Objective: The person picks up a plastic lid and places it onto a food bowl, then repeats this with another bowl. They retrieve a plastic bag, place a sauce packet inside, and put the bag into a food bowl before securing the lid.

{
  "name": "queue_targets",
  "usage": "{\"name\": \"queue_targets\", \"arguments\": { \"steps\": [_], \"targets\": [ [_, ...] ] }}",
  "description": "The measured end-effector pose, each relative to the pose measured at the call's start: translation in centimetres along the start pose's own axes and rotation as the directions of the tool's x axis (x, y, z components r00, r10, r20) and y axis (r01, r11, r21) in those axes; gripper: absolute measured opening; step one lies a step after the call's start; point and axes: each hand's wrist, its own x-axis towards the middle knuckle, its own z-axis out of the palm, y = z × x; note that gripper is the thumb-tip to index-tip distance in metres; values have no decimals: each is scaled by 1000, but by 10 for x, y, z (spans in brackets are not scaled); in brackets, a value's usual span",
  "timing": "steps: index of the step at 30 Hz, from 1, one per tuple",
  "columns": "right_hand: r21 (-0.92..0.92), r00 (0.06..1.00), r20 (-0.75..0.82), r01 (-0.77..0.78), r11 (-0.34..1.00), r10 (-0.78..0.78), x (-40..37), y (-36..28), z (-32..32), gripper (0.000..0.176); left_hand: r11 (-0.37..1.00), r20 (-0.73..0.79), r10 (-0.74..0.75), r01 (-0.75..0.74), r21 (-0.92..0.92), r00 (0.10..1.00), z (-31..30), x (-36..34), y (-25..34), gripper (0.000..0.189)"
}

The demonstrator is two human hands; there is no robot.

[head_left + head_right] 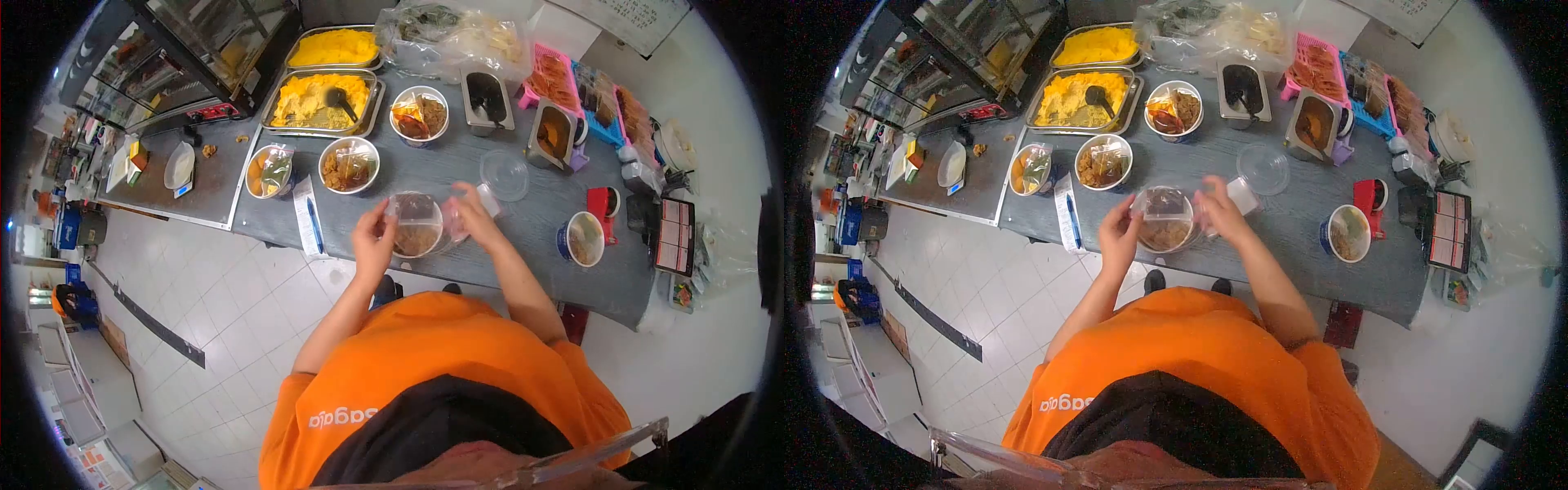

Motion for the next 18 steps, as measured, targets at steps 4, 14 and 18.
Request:
{"name": "queue_targets", "arguments": {
  "steps": [4,14,18],
  "targets": [
    [-434,774,-316,396,809,-549,37,0,12,30,994,36,-93,95,-57,995,11,25,15,36],
    [-732,942,-61,182,657,-329,43,-4,31,29,890,156,-228,141,433,961,-22,27,29,36],
    [-796,905,-81,194,574,-418,22,-2,46,30,805,126,45,-111,583,991,-28,4,5,36]
  ]
}}
